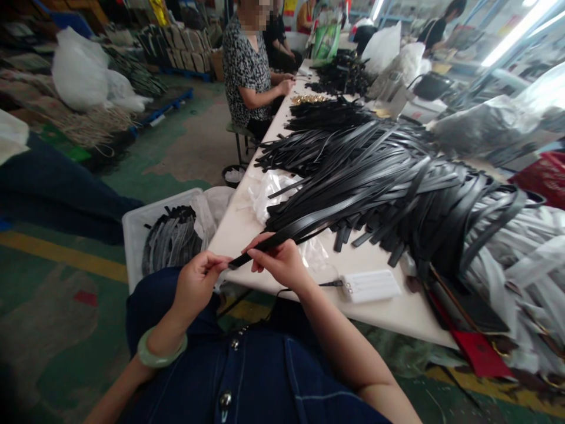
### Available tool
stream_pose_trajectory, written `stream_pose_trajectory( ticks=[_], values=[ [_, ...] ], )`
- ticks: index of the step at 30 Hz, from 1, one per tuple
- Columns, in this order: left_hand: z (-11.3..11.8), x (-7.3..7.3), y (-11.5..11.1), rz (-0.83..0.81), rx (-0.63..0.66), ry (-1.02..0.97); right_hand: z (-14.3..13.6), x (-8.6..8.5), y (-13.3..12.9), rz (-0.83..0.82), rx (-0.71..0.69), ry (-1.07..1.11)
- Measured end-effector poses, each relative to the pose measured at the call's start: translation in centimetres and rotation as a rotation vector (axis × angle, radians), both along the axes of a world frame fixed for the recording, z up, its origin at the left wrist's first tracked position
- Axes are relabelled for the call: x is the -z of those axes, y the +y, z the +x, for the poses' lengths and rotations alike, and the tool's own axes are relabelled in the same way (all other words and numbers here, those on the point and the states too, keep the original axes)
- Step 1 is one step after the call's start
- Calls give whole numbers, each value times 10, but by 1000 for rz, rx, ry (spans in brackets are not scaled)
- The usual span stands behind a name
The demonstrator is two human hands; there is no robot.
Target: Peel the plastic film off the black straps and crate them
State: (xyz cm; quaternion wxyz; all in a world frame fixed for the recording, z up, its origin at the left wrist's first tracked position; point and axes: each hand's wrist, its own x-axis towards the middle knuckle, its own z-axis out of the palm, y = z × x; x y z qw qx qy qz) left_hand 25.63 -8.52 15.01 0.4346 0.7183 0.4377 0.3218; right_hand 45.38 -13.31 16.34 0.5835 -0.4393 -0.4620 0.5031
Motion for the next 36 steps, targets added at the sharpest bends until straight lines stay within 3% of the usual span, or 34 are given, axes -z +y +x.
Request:
stream_pose_trajectory(
  ticks=[5, 9, 11, 15, 20, 24, 27, 32, 36],
  values=[
    [5, 3, 1, -84, 80, -25, -11, 6, 0, -30, -44, -121],
    [9, 5, 5, -11, 96, -21, -8, 16, 3, -111, 234, 122],
    [12, 7, 7, 35, 68, 7, -9, 22, 1, -109, 292, 151],
    [20, 9, 8, 8, 53, 79, -10, 29, -5, -66, 62, -10],
    [30, 6, 7, -9, 108, 63, 8, 32, -3, -5, 403, 2],
    [36, 6, 8, 22, 123, 70, 6, 39, -7, 186, 255, -321],
    [38, 8, 10, -39, 140, 71, 12, 33, -9, 211, 248, -392],
    [51, 3, 13, -221, 302, -57, 39, 1, -6, 160, 347, -497],
    [72, -6, 9, -423, 308, -211, 30, -6, -15, 158, 286, -606]
  ],
)
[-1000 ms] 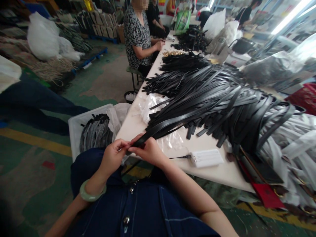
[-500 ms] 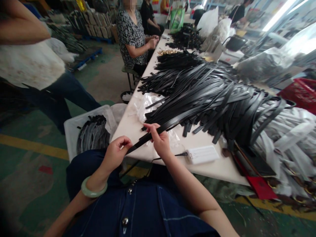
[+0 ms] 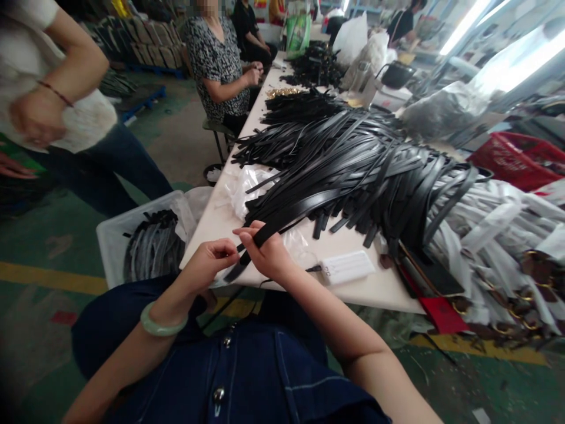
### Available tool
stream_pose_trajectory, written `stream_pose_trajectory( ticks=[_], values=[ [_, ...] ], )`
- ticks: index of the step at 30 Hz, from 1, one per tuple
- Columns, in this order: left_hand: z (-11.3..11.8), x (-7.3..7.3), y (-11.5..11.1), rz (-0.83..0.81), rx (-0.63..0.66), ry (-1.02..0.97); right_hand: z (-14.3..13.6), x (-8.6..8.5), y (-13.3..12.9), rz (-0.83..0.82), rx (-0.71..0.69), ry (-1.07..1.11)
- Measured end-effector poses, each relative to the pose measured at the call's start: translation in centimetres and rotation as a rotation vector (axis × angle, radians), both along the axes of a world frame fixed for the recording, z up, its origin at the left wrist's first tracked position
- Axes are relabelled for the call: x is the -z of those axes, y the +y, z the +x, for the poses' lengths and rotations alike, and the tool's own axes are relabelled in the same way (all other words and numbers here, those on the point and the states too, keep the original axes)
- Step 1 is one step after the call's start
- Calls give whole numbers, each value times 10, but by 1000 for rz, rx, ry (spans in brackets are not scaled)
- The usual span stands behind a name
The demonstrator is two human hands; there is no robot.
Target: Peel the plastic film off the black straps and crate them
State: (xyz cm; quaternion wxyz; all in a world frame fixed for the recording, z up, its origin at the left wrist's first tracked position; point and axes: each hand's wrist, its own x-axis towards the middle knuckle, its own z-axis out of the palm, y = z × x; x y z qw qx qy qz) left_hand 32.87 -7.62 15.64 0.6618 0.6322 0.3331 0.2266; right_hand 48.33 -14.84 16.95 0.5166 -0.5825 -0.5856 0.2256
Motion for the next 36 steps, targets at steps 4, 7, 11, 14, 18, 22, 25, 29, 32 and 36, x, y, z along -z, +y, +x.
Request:
stream_pose_trajectory(
  ticks=[4, 7, 11, 14, 18, 22, 25, 29, 32, 36],
  values=[
    [13, -1, -8, -194, -38, -142, -17, 14, -16, -25, -47, -38],
    [10, 2, -11, -113, -54, -99, -7, 16, -16, -25, -34, 174],
    [3, 1, -14, 22, -73, 8, 15, 6, -7, -3, 117, 629],
    [4, -4, -17, 7, -99, -13, 3, 6, -11, 24, 79, 503],
    [0, -8, -18, 100, -104, -15, -14, 14, -22, -11, -154, 404],
    [-10, -9, -19, 225, -97, 136, 3, 10, -16, 98, 43, 807],
    [-12, -11, -24, 231, -149, 127, -4, 8, -17, 129, 39, 657],
    [-18, -14, -28, 198, -139, 27, -31, 11, -35, -14, -230, 467],
    [-29, -12, -25, 331, -168, 179, -25, 4, -42, 108, -92, 696],
    [-33, -9, -23, 399, -179, 223, -14, -6, -39, 238, 187, 655]
  ],
)
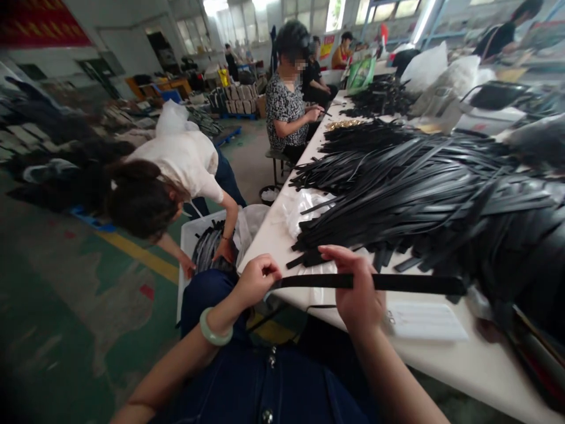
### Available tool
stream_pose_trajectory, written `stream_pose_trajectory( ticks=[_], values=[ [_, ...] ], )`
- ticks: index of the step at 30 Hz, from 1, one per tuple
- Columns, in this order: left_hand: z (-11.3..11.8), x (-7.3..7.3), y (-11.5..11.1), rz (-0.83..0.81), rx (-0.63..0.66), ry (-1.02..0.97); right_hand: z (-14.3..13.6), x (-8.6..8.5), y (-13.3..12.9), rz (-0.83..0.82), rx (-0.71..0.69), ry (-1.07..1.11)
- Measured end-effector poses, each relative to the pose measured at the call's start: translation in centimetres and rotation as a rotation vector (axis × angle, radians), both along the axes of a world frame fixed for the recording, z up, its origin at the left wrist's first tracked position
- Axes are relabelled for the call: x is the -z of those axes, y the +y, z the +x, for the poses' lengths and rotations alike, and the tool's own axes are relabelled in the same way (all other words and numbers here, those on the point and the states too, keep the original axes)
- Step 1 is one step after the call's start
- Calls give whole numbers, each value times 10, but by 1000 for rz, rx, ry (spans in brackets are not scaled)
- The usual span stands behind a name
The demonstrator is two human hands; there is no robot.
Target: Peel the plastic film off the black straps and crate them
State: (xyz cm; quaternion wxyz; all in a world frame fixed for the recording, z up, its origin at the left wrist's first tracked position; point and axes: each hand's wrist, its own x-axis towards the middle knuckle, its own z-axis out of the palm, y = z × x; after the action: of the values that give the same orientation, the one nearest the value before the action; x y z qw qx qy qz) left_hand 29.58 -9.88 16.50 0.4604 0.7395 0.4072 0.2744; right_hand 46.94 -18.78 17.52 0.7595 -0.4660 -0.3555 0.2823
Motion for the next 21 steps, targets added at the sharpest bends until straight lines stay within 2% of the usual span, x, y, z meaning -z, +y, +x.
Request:
stream_pose_trajectory(
  ticks=[3, 5, 7, 9, 13, 16, 18, 21],
  values=[
    [8, -2, -3, -32, 79, -107, -14, 3, 0, -128, -234, -259],
    [10, -4, -3, -40, 96, -132, -21, 6, -1, -191, -315, -276],
    [9, -4, -2, -6, 56, -69, -16, 4, -2, -218, -261, -224],
    [5, -2, 0, 39, 18, -1, 0, -6, -5, -250, -174, -273],
    [2, -5, -7, 61, 82, -8, 37, -38, -17, -402, -63, -819],
    [7, -13, -24, 58, 92, -37, 40, -54, -27, -400, -16, -1108],
    [12, -18, -39, 33, 88, -91, 29, -53, -33, -337, -45, -1183],
    [17, -20, -62, -5, 69, -214, 6, -35, -44, -313, -166, -1238]
  ],
)
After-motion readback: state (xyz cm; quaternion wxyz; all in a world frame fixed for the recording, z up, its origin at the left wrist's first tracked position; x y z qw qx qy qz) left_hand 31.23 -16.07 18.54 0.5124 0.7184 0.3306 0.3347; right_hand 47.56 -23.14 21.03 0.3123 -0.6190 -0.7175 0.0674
